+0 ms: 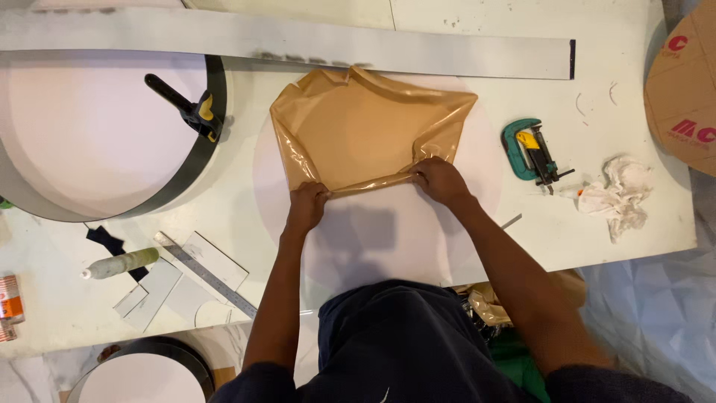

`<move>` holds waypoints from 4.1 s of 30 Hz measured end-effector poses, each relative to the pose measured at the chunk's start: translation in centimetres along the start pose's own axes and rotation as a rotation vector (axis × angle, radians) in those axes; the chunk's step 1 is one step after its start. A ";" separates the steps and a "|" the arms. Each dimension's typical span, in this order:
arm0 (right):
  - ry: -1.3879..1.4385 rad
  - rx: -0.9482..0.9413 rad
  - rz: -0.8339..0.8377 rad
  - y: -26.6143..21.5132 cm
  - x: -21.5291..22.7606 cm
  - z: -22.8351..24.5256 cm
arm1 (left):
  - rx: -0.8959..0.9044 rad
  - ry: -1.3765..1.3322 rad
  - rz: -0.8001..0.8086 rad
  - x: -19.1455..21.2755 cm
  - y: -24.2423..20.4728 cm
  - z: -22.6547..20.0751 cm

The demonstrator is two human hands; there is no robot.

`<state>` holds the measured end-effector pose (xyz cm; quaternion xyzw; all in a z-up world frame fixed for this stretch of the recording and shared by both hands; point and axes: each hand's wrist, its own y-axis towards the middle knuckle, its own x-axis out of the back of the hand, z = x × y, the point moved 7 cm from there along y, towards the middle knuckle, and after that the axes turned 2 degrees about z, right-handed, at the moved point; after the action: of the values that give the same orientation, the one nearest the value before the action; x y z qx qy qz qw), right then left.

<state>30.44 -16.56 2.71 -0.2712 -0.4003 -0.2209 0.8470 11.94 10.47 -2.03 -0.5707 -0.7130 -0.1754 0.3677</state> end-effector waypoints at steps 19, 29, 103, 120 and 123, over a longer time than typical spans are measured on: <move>0.312 -0.004 -0.301 -0.8 -0.4 -1.0 | -0.347 0.587 -0.392 -0.4 -3.4 -3.7; -0.182 0.186 -0.449 -1.1 -1.4 -0.3 | -0.329 0.445 -0.469 -0.7 -2.9 -2.6; -0.142 0.004 -0.395 0.4 -0.5 -1.1 | -0.160 0.562 -0.085 0.7 2.9 -3.1; 0.052 -0.566 -0.703 2.6 11.0 -5.1 | 0.122 0.485 0.251 -0.3 5.8 1.0; 0.807 -0.084 -0.597 3.4 4.0 -3.8 | 0.147 0.449 0.239 0.6 5.5 -0.6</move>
<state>36.88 -16.99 2.94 -0.0715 -0.0916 -0.5569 0.8224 17.31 12.04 -2.16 -0.5693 -0.5521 -0.2005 0.5752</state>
